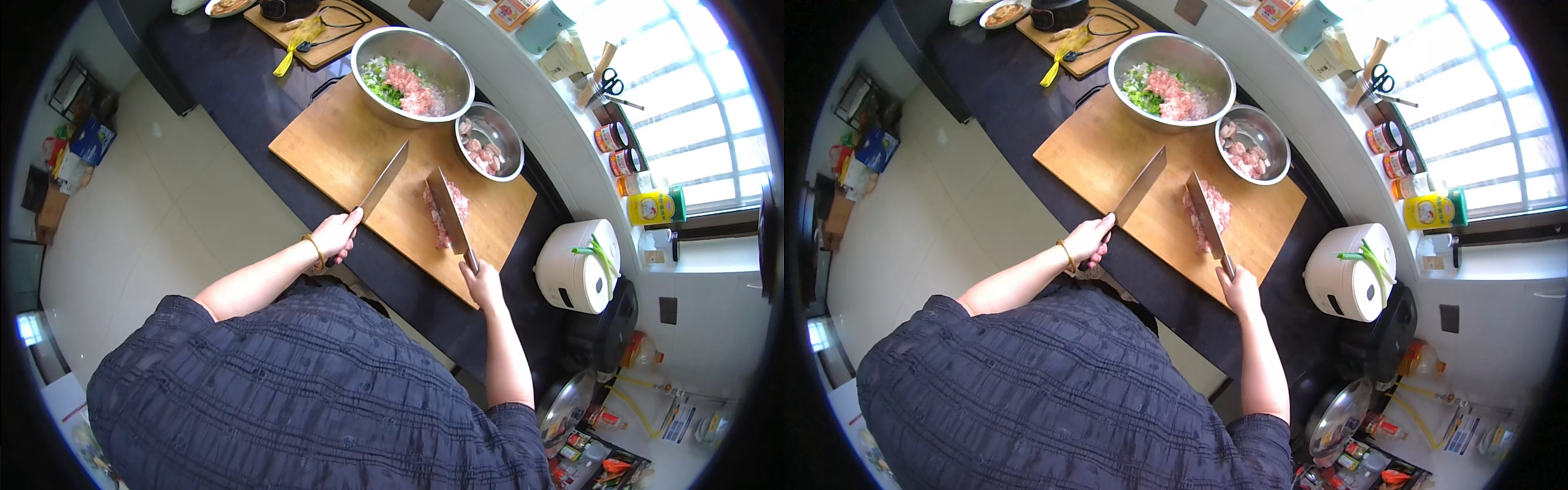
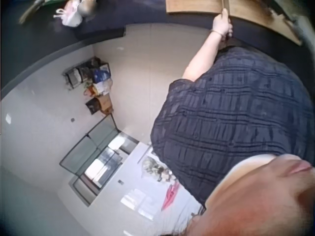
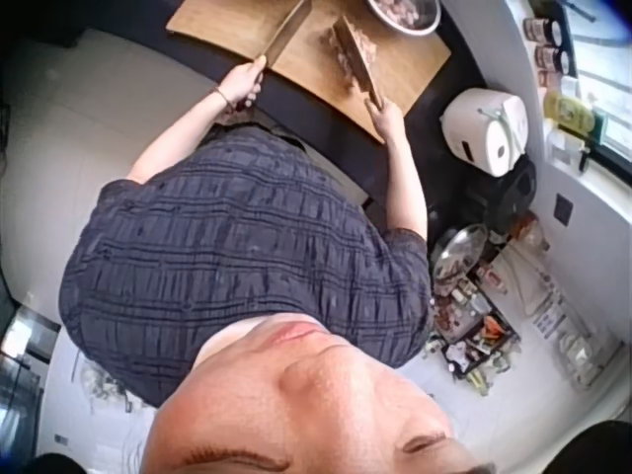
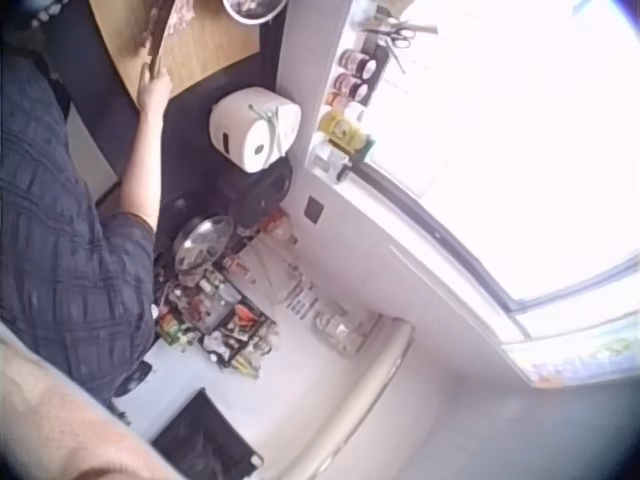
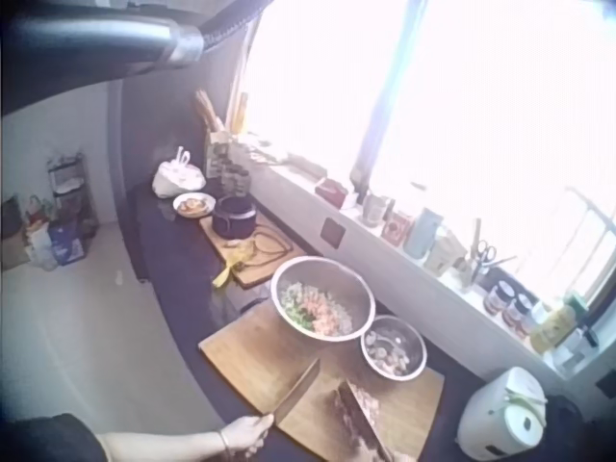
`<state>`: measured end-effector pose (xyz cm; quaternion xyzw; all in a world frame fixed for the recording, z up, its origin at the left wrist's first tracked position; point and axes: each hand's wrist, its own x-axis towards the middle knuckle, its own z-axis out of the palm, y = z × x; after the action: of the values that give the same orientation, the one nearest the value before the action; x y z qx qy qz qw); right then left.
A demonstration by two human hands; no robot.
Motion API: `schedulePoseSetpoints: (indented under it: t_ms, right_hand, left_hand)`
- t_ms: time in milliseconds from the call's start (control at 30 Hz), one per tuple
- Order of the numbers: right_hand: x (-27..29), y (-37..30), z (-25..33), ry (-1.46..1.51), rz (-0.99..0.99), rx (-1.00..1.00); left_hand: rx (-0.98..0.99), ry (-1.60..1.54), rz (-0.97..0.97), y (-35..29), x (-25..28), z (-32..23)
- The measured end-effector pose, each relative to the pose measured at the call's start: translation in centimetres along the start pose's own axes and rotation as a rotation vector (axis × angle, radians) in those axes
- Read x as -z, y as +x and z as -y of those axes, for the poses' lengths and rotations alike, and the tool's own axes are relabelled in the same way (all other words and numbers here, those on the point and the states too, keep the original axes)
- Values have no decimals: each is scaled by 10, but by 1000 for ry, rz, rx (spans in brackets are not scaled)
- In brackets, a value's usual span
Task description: The person uses two cleavers to chop a piece of raw meat into small pieces on a wooden cutting board. The chopped meat is gathered into a pile on the board while a bowl of mixed ingredients sits nearby.
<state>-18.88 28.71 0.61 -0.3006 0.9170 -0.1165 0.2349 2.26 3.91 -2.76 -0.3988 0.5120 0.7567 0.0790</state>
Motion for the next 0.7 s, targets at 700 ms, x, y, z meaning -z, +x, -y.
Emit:
schedulePoseSetpoints:
  t_ms: [700]
  right_hand:
    - [-3,-17,1,214,-183,55]
  left_hand:
    - [-15,-9,-114,-9,-26,4]
